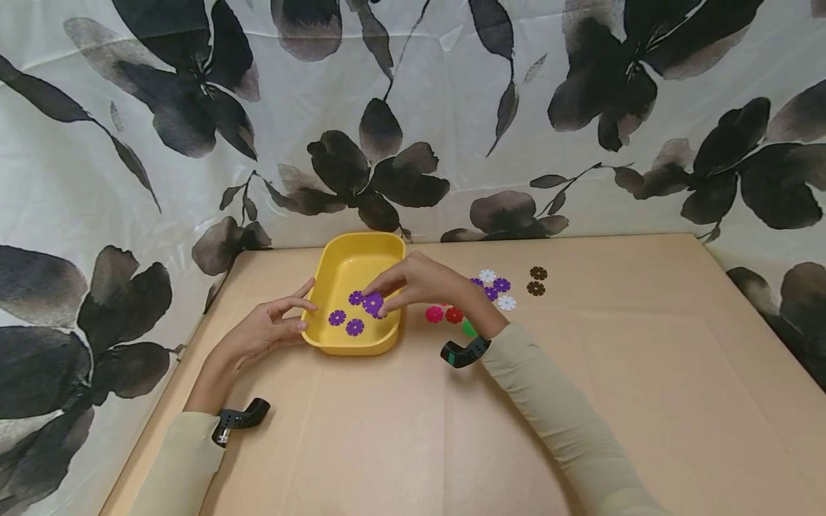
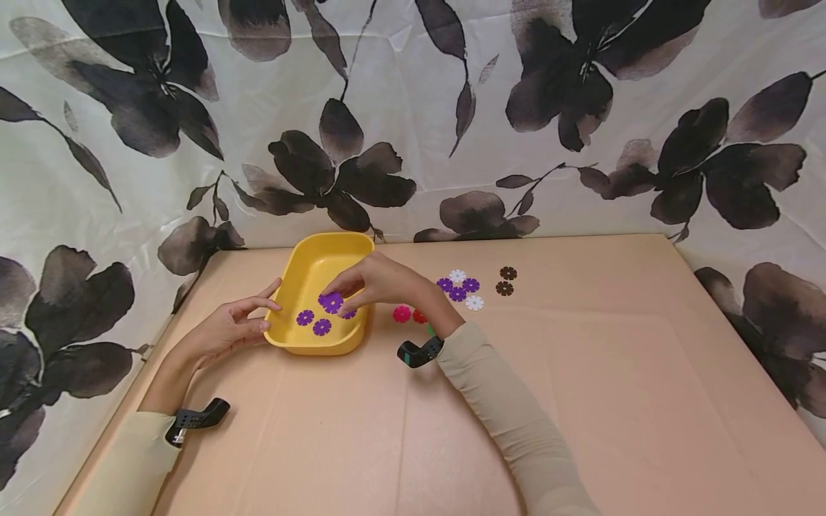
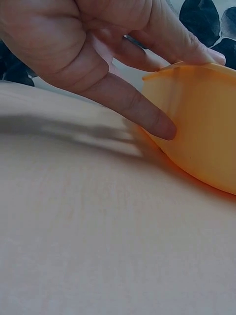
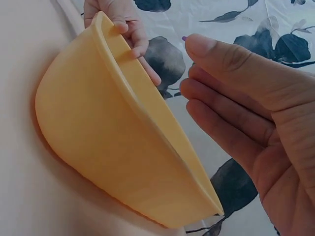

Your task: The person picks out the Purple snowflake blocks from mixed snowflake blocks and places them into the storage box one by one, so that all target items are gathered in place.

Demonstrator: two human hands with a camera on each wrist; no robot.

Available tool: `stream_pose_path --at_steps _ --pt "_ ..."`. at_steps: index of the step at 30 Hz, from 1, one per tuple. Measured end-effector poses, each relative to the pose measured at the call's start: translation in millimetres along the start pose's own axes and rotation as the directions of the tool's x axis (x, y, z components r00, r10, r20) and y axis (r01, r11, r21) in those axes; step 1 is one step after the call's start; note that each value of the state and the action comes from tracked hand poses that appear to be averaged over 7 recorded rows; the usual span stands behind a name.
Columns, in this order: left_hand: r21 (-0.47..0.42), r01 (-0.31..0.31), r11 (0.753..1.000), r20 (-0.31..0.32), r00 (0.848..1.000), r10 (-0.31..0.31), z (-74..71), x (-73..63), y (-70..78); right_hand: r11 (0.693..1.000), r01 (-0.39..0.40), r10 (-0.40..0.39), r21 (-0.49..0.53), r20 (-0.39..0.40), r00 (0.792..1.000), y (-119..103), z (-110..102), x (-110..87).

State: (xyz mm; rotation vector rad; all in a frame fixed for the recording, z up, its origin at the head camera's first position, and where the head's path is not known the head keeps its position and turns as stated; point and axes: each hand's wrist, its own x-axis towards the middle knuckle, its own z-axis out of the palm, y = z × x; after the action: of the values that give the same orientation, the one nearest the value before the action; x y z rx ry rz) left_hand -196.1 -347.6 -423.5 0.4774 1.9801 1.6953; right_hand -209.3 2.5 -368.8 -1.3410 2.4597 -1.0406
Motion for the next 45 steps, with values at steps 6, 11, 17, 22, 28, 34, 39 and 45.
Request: stream_pose_path --at_steps 6,11,17,22,28,34,39,45 --pt "-0.013 0.004 1.000 -0.002 1.000 -0.004 0.5 -0.4 0.8 0.997 -0.053 0.051 0.052 0.048 0.998 2.0 2.0 8.4" --pt "-0.023 -0.002 1.000 0.007 1.000 0.002 0.5 -0.5 0.3 0.994 -0.075 0.069 0.084 0.077 0.995 1.2 3.3 15.5" --pt "-0.032 -0.009 0.999 0.012 1.000 0.010 0.4 -1.9 -0.6 0.990 -0.104 0.096 0.095 0.093 0.991 -0.4 4.5 20.3" --pt "-0.049 -0.011 0.999 0.018 1.000 0.012 0.4 -3.1 -0.6 0.990 -0.106 0.096 0.096 0.105 0.990 -1.5 5.4 22.6" --pt "-0.067 -0.011 0.998 0.025 1.000 0.013 -0.2 -3.0 0.0 0.991 -0.092 0.083 0.094 0.100 0.992 -0.1 5.7 24.8" --pt "-0.081 -0.015 0.997 0.035 0.999 0.018 -0.8 -2.7 -0.7 0.992 -0.080 0.071 0.095 0.101 0.992 0.6 5.0 26.0" --pt "-0.089 -0.024 0.996 0.050 0.998 0.028 -1.4 -3.1 -1.3 0.993 -0.068 0.059 0.092 0.097 0.994 0.7 5.1 26.8" --pt "-0.085 -0.034 0.996 0.056 0.998 0.039 -1.6 -3.3 -2.0 0.995 -0.067 0.060 0.070 0.105 0.993 -0.7 3.3 28.9"
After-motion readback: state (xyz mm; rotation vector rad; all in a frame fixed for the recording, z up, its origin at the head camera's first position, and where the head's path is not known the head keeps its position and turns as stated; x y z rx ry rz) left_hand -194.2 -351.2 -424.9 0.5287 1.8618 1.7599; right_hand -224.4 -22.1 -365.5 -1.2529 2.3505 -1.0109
